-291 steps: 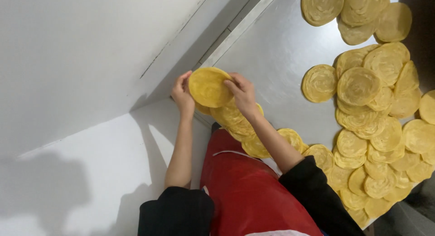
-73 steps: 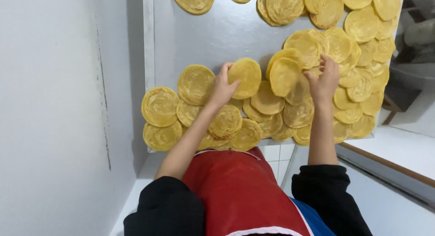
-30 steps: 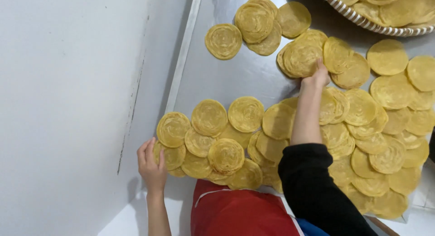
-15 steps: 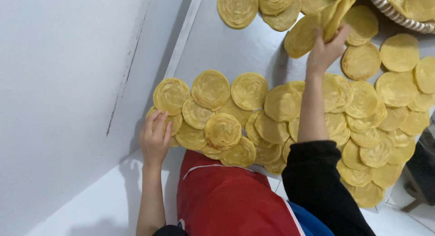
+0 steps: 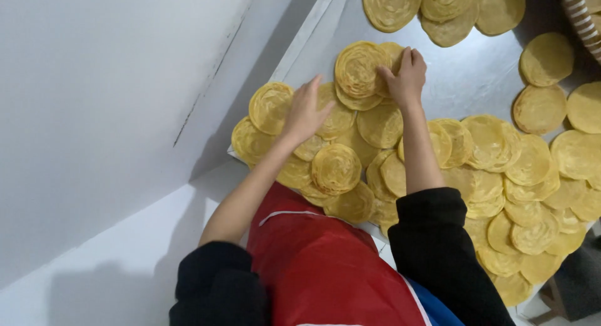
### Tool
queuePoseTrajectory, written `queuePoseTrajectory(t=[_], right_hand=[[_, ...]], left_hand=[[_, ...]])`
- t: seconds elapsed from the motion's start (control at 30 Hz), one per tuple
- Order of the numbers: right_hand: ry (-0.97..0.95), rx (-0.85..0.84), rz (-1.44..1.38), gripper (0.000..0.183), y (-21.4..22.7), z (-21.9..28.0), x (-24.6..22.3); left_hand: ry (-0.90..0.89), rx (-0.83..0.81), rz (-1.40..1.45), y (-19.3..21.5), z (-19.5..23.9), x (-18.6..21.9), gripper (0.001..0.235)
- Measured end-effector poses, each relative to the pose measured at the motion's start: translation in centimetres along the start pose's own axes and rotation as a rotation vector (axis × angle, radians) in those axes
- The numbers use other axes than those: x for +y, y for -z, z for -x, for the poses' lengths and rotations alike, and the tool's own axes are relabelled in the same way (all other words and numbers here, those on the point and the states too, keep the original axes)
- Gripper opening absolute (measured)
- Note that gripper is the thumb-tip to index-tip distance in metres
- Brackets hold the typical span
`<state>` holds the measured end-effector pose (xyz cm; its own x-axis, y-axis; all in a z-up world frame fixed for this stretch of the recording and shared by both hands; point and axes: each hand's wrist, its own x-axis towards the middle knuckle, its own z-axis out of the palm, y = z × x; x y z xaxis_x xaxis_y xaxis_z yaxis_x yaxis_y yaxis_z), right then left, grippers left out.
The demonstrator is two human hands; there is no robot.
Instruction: Arranging thin circular flatbreads from a large wicker basket onto a metal counter.
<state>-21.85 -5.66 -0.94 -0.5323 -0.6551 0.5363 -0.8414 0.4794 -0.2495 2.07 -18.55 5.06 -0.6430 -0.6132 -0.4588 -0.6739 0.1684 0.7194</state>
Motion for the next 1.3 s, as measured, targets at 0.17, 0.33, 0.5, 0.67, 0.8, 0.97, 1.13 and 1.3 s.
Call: queuePoseTrajectory(t=[0.17, 0.33, 0.5, 0.67, 0.8, 0.97, 1.13, 1.3], right_hand=[[-0.726, -0.582, -0.599, 0.052, -0.9, -0.7, 4.2], [-0.635, -0.497, -0.593, 0.033, 2.4, 0.4, 1.2], [-0.474, -0.236, -0.238, 0.030, 8.5, -1.1, -7.0], [-0.722, 0.069, -0.884, 0.038, 12.1, -4.4, -13.3], [-0.787, -0.051, -0.944, 0.040, 5.9, -3.4, -11.9], [-0.437, -0.273, -0.117, 0.045, -1.0, -1.5, -12.0], [-0.528, -0.393, -0.261, 0.033, -2.5, -1.3, -10.6], [-0.699, -0.363, -0.794, 0.023, -1.8, -5.7, -11.2]], left_hand=[[-0.241, 0.067, -0.329, -4.4, -12.1, 2.5, 0.097], [-0.346, 0.068, -0.208, -3.8, -13.6, 0.8, 0.073], [-0.485, -0.026, 0.108, 1.4, -10.6, -3.1, 0.027], [-0.133, -0.366, 0.566, 8.1, -11.2, -11.2, 0.031], [-0.437, -0.102, 0.111, 7.6, -10.0, -11.3, 0.046], [-0.429, -0.051, 0.029, 6.7, -10.4, -11.7, 0.059], [-0.398, -0.067, 0.048, 7.5, -10.2, -10.4, 0.047], [-0.426, -0.029, 0.000, 7.3, -10.9, -9.5, 0.043]])
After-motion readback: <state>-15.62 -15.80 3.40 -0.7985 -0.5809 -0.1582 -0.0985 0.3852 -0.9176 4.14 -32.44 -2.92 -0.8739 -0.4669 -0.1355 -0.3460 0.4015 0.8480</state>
